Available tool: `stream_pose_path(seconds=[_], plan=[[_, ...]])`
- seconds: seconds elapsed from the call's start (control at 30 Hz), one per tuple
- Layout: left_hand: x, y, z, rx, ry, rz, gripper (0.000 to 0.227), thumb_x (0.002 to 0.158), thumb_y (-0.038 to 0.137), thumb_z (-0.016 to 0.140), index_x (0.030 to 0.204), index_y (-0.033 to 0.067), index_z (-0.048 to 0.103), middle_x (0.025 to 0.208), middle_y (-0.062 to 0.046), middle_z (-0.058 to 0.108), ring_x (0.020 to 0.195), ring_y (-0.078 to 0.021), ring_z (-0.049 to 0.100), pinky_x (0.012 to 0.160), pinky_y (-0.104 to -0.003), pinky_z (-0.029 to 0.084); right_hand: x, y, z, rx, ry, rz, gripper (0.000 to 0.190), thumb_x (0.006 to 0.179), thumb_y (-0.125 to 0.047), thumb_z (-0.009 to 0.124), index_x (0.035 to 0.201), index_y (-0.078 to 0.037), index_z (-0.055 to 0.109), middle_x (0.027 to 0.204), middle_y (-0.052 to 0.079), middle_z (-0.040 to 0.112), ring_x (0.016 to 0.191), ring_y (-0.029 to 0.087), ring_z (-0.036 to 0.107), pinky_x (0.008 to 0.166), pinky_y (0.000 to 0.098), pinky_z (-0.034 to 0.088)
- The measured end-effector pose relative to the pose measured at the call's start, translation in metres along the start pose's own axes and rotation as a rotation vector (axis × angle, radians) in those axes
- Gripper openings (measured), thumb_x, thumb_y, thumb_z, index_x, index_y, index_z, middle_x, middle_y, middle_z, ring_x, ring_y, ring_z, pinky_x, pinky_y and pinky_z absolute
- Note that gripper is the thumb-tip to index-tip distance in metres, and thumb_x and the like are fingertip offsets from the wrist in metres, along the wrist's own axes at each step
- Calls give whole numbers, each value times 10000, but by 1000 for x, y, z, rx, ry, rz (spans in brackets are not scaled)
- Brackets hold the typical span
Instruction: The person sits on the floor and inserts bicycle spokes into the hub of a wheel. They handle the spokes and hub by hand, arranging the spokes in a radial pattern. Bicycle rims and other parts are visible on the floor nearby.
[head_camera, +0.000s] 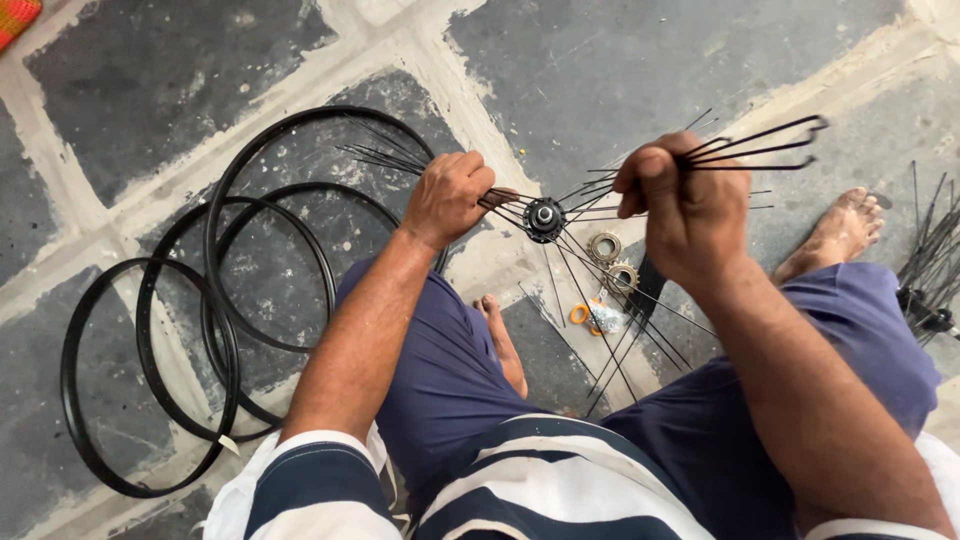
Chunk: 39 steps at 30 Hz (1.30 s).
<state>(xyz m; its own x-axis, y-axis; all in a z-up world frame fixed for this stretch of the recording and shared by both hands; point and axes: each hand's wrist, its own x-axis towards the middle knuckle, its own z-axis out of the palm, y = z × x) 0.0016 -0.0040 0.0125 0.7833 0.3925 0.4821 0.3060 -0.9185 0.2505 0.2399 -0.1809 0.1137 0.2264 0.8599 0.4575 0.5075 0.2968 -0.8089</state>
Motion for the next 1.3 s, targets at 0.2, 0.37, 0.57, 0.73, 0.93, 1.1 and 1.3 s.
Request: stream_pose_path(seconds=[0.2,0.37,0.57,0.73,0.93,1.1,1.3], plan=[[-1,-2,3,6,-22,-38,443,957,381,751,717,58,567,754,-91,550,683,-294,582,644,-450,462,0,7,13,-41,-40,4,356,1184,-253,470,962,-5,597,761,53,669,658,118,687,583,263,525],[-1,-3,3,7,-7,-38,455,960,416,737,729,59,575,762,-87,554,692,-293,586,652,-450,466,0,8,14,-3,-58,2,346,1187,-249,458,983,0,586,799,60,678,686,118,699,589,264,542],[0,-1,1,-2,4,-28,451,939,424,742,730,60,575,775,-97,560,713,-306,597,659,-461,464,2,5,17,-86,-81,-8,350,1177,-225,479,932,-11,609,747,64,671,660,126,696,579,271,533],[-2,-3,3,17,-16,-33,394,959,356,735,747,63,579,785,-96,561,723,-306,600,674,-461,471,5,3,20,-188,-136,-4,318,1160,-236,530,995,2,660,798,81,708,695,163,724,609,308,573],[-1,-4,3,21,18,-32,385,945,346,739,738,67,572,776,-92,552,725,-302,601,670,-457,471,8,-6,9,-299,-104,-6,265,1144,-211,547,1094,10,683,928,143,745,789,221,746,675,345,595],[-3,-5,3,41,35,-52,408,948,368,736,729,67,569,766,-88,548,712,-292,592,660,-450,465,4,-8,-13,-4,-47,52,278,1196,-203,473,1231,51,581,1026,154,719,888,213,741,764,322,623],[-1,-6,4,62,43,-71,462,975,416,718,712,68,566,733,-70,534,667,-261,570,643,-437,461,-8,-8,-24,80,-42,52,431,1217,-324,401,1102,35,610,1011,143,731,834,183,754,729,286,624]])
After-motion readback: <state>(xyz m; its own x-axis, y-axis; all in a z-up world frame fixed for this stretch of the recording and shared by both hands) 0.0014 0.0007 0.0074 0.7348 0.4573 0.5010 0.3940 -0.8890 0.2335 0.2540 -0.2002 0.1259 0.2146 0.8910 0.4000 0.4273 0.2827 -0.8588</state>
